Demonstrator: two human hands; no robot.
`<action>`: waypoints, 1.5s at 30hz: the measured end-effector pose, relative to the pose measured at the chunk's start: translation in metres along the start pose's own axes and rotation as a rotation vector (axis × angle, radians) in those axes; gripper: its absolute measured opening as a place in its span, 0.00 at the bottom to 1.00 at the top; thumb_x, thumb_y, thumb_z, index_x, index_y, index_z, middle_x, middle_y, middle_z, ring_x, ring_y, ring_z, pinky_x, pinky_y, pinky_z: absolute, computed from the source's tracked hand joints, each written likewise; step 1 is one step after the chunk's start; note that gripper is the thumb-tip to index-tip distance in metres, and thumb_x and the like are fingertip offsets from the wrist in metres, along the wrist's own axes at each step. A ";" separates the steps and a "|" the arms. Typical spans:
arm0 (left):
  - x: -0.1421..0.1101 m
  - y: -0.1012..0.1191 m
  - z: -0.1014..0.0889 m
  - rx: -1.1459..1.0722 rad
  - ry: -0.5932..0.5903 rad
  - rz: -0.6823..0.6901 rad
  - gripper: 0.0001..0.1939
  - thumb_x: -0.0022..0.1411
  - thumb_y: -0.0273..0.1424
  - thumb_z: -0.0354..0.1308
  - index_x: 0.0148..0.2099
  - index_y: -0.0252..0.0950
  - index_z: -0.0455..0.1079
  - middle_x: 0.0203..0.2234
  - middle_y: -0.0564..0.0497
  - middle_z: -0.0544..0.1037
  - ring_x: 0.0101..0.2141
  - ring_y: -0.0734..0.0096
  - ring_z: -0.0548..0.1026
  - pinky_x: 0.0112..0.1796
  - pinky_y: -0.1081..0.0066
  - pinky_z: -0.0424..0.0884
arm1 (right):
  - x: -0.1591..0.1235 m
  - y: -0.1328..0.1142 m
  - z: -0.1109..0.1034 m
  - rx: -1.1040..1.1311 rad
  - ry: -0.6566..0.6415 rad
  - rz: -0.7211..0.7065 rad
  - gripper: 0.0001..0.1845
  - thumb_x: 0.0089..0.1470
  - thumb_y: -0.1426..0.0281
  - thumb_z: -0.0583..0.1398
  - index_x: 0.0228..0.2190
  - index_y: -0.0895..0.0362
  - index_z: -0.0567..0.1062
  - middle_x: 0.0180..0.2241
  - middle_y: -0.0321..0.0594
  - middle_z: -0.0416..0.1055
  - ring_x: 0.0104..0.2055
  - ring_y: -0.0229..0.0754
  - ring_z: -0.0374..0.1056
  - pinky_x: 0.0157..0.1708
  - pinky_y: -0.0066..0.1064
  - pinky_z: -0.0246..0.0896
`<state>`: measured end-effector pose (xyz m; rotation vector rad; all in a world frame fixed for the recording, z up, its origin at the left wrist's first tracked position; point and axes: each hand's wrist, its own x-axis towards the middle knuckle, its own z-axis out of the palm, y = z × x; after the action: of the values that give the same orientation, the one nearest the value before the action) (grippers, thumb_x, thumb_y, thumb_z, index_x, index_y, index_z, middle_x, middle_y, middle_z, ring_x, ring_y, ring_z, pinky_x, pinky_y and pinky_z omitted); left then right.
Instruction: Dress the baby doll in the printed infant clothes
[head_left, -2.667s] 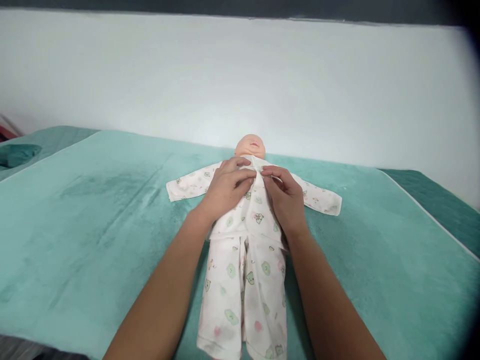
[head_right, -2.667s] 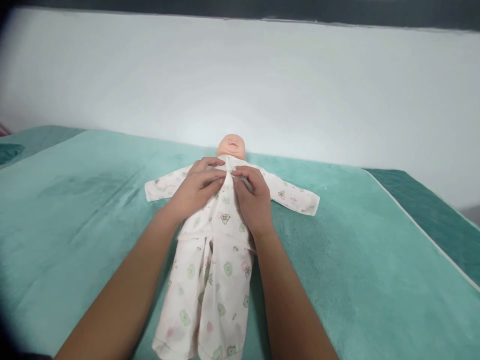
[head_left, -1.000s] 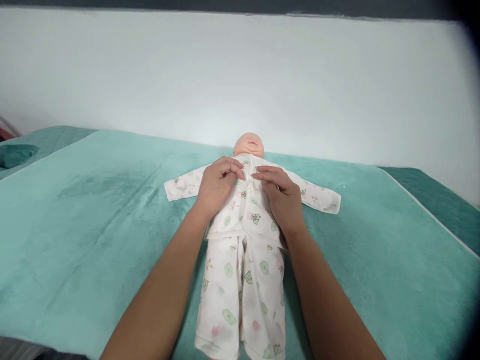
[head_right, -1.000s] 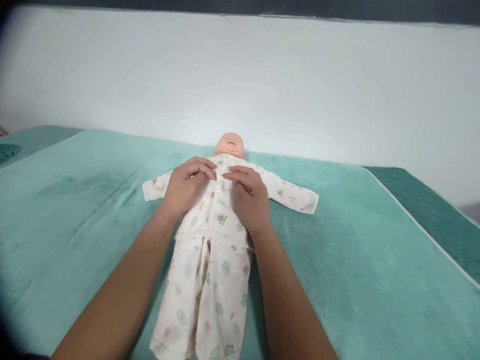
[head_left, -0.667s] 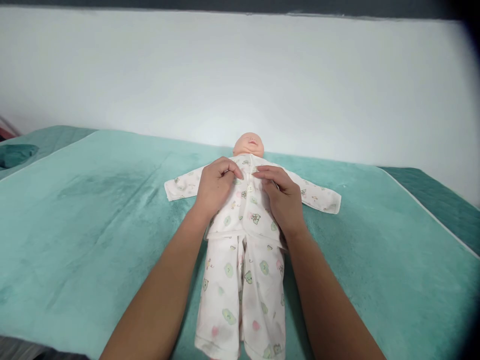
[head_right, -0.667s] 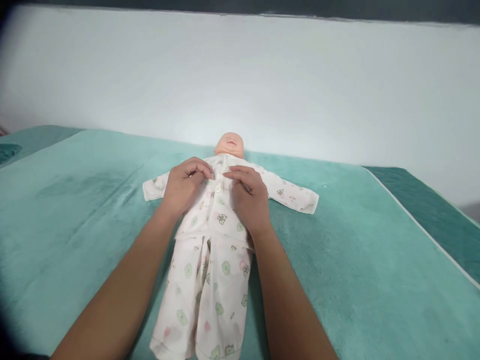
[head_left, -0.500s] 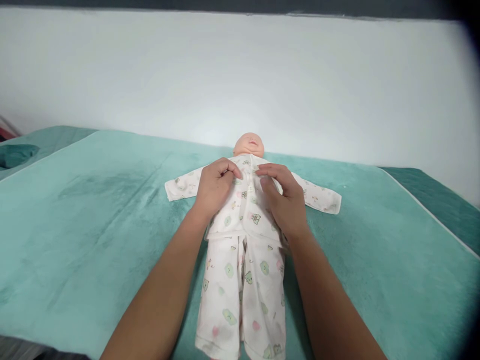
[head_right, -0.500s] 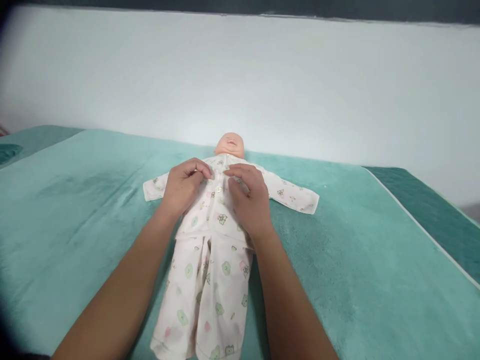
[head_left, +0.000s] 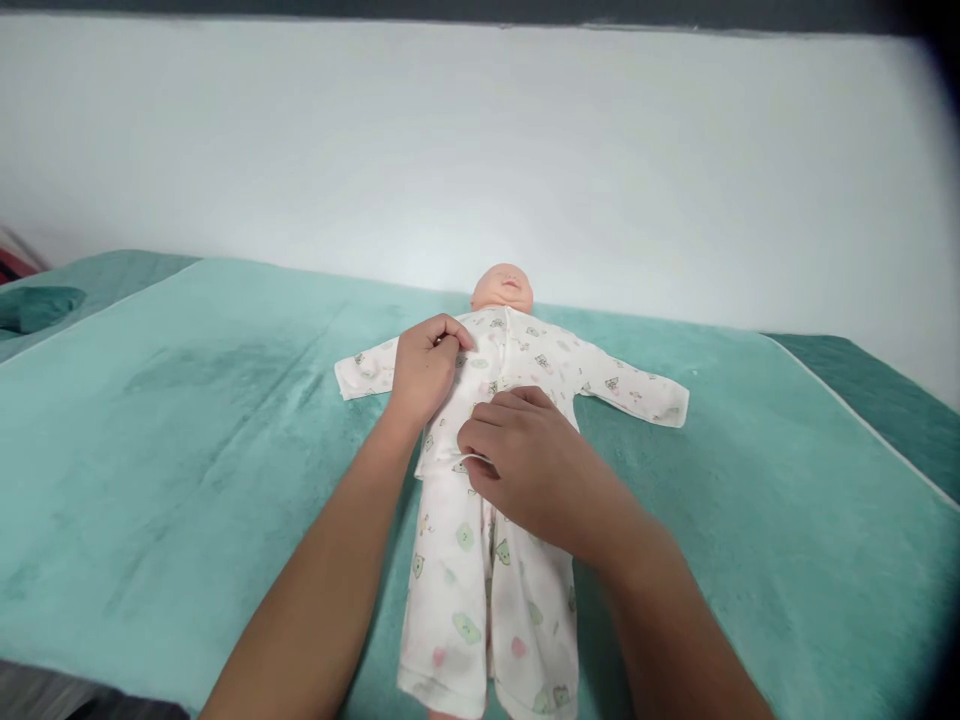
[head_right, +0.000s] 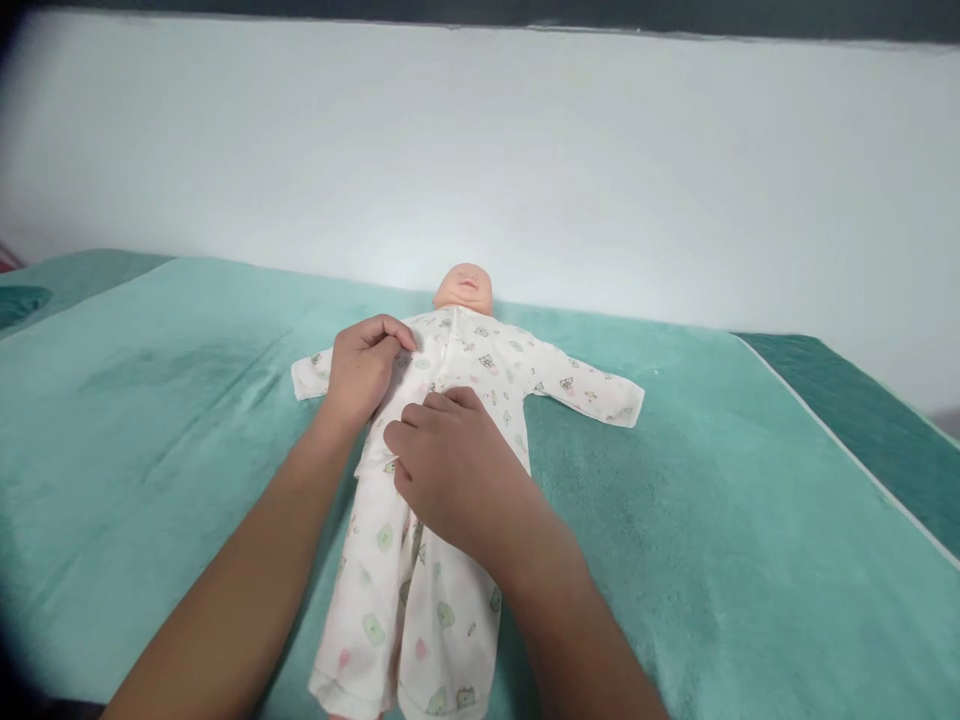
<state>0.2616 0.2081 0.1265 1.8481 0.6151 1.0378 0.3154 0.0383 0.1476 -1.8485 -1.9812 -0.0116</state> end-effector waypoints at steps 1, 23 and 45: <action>0.000 0.000 0.000 -0.001 0.021 0.000 0.11 0.51 0.23 0.48 0.25 0.38 0.70 0.24 0.53 0.74 0.27 0.71 0.68 0.30 0.69 0.63 | 0.001 -0.001 -0.001 0.033 -0.001 -0.007 0.10 0.57 0.78 0.55 0.25 0.55 0.64 0.27 0.33 0.66 0.32 0.37 0.59 0.46 0.36 0.54; 0.008 -0.015 -0.006 0.114 0.173 -0.041 0.08 0.55 0.25 0.51 0.31 0.39 0.71 0.29 0.53 0.76 0.32 0.69 0.70 0.37 0.68 0.66 | 0.011 -0.007 0.019 0.136 0.024 -0.147 0.06 0.64 0.69 0.57 0.35 0.55 0.74 0.40 0.39 0.74 0.49 0.42 0.67 0.59 0.40 0.53; 0.008 -0.019 -0.004 0.431 -0.006 0.009 0.07 0.64 0.36 0.54 0.39 0.41 0.71 0.13 0.58 0.65 0.19 0.68 0.62 0.27 0.69 0.53 | 0.014 -0.018 0.024 0.355 -0.108 -0.199 0.07 0.60 0.74 0.59 0.33 0.52 0.76 0.32 0.33 0.77 0.38 0.38 0.71 0.55 0.37 0.57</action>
<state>0.2623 0.2249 0.1144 2.2241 0.8795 0.9566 0.2908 0.0570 0.1351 -1.4514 -2.0739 0.3639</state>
